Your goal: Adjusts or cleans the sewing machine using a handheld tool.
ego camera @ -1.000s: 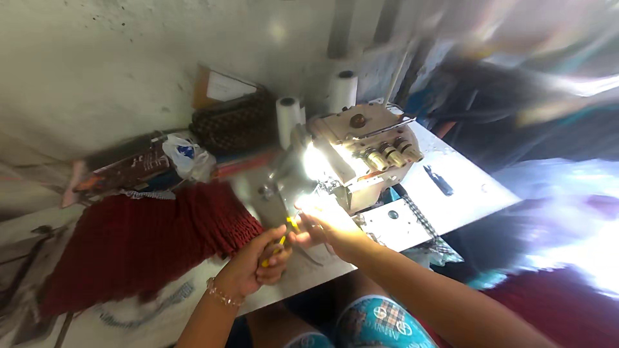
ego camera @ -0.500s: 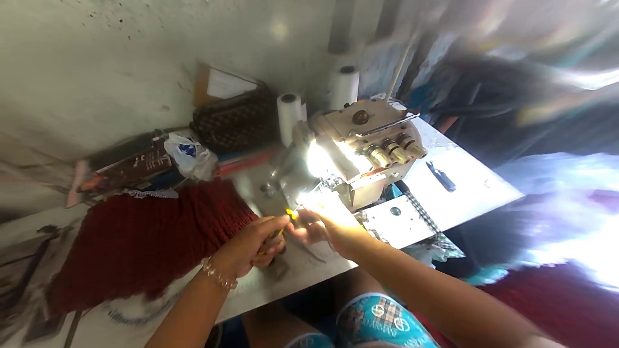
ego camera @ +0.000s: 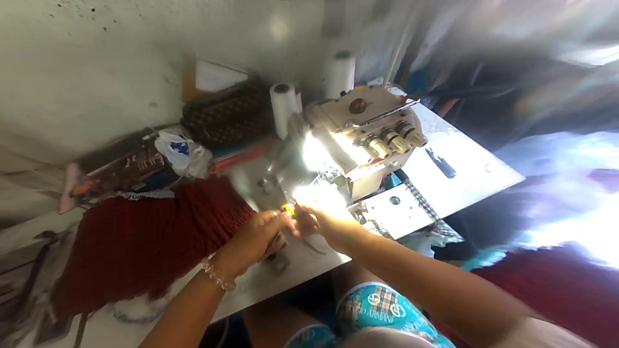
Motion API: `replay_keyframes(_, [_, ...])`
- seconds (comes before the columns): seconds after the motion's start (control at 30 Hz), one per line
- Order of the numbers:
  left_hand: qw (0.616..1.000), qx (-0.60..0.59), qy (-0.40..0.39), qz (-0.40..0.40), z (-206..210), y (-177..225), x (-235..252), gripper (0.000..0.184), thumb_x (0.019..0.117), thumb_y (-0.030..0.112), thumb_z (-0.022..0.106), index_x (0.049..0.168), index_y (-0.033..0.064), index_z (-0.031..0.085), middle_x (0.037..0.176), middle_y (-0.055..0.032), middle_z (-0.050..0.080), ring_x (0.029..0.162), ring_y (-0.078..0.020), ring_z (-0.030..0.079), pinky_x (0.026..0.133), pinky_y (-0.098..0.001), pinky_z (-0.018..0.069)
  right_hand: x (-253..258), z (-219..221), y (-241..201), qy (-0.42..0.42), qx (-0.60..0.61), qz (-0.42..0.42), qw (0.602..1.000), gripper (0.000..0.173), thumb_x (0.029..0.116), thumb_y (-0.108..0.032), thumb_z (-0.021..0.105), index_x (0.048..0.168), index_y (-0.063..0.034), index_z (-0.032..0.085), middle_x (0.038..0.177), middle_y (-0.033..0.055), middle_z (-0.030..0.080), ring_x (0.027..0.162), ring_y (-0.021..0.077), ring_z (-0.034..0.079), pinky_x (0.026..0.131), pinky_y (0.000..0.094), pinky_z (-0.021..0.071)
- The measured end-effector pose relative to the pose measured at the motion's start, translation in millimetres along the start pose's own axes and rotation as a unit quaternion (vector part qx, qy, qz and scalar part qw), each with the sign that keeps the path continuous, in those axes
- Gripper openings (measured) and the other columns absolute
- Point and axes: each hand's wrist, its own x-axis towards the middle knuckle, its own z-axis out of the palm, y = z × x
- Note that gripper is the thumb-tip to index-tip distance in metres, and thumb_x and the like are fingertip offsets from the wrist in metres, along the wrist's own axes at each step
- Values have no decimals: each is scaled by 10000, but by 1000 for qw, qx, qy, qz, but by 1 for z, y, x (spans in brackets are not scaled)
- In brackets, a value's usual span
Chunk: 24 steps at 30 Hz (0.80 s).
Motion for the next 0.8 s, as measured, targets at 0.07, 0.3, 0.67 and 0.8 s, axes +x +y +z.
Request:
replay_keyframes(0.07, [1000,18,13,12,4,0,-1,293,1111,252,408,933,129,605,602,94,434,441,14,331,416,-144,280,-1,-1,0,0,-5,2,1000,173,1090,-87,453,1151,23,571,906,86,708,685,124,704,623,249,598])
replay_keyframes(0.3, [994,91,50,19,13,1,-2,301,1111,253,431,935,93,616,667,71,474,496,0,372,475,-157,325,-2,-2,4,8,-16,-19,1000,172,1087,-76,459,1110,29,594,853,89,714,659,133,705,622,258,602])
replay_keyframes(0.67, [986,155,28,50,-5,-38,-35,367,1110,321,423,1098,36,654,806,11,572,601,-10,473,575,-187,426,-54,-50,0,-48,-262,-53,963,355,1115,-271,390,1324,-50,572,1222,60,720,950,178,749,741,337,633])
replay_keyframes(0.8, [940,215,264,-16,-67,-90,-47,476,1091,440,434,1196,43,676,1000,-172,695,903,-309,660,825,-552,529,-127,-148,-89,20,-404,-320,857,329,1011,-223,566,1290,-58,623,1248,29,706,1064,136,708,846,300,622])
